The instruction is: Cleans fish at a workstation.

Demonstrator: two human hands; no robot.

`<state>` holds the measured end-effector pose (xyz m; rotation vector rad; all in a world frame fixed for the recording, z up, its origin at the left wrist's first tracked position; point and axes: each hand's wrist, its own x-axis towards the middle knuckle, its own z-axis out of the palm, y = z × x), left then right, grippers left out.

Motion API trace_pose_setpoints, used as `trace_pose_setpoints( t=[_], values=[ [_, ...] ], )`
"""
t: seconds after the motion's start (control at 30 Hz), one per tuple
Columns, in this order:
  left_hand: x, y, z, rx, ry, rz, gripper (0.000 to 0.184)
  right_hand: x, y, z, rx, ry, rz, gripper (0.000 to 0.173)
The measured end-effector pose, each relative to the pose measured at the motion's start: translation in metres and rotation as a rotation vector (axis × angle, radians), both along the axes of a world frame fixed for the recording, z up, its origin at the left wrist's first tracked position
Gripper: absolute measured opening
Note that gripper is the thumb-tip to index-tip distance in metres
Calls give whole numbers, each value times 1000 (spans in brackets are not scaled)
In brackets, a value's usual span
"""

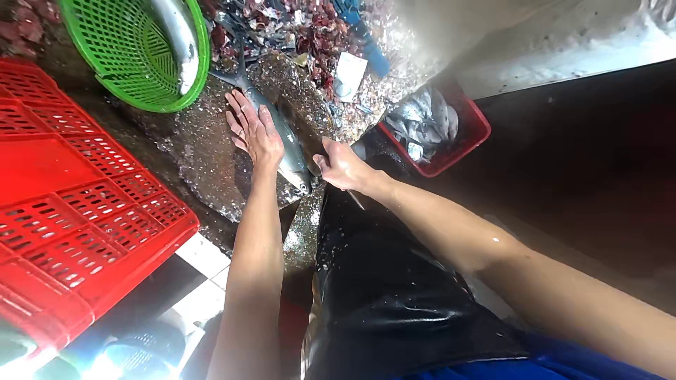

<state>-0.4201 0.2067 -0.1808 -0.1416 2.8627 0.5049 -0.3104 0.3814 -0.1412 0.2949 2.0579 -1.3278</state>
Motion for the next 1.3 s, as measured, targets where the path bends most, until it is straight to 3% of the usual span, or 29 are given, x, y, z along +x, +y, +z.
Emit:
trace_pose_setpoints(
  t=[0.47, 0.6, 0.7, 0.77, 0.87, 0.97, 1.07, 1.2, 1.3],
  values=[
    [-27, -2, -8, 2, -55, 109, 66, -84, -9, -11, -63, -17, -1, 30],
    [-35, 1, -9, -20, -76, 168, 62, -114, -14, 1, -28, -97, 18, 28],
    [-13, 11, 6, -23, 32, 226, 67, -114, -5, 14, 123, -4, 146, 31],
    [32, 19, 43, 34, 22, 71, 82, -113, 12, 31, 314, 159, 300, 35],
    [83, 0, 55, 14, -118, -329, 110, -141, 33, 50, 547, 390, 604, 32],
    [94, -38, 61, -4, -187, -456, 112, -155, 36, 67, 621, 449, 851, 37],
    [90, -52, 43, 64, -131, -447, 104, -167, 48, 74, 714, 444, 931, 43],
    [84, -41, 25, 184, 25, -285, 64, -184, 55, 76, 710, 400, 970, 25],
    [82, -36, 13, 174, 54, -228, 57, -196, 59, 47, 560, 339, 970, 47]
  ],
)
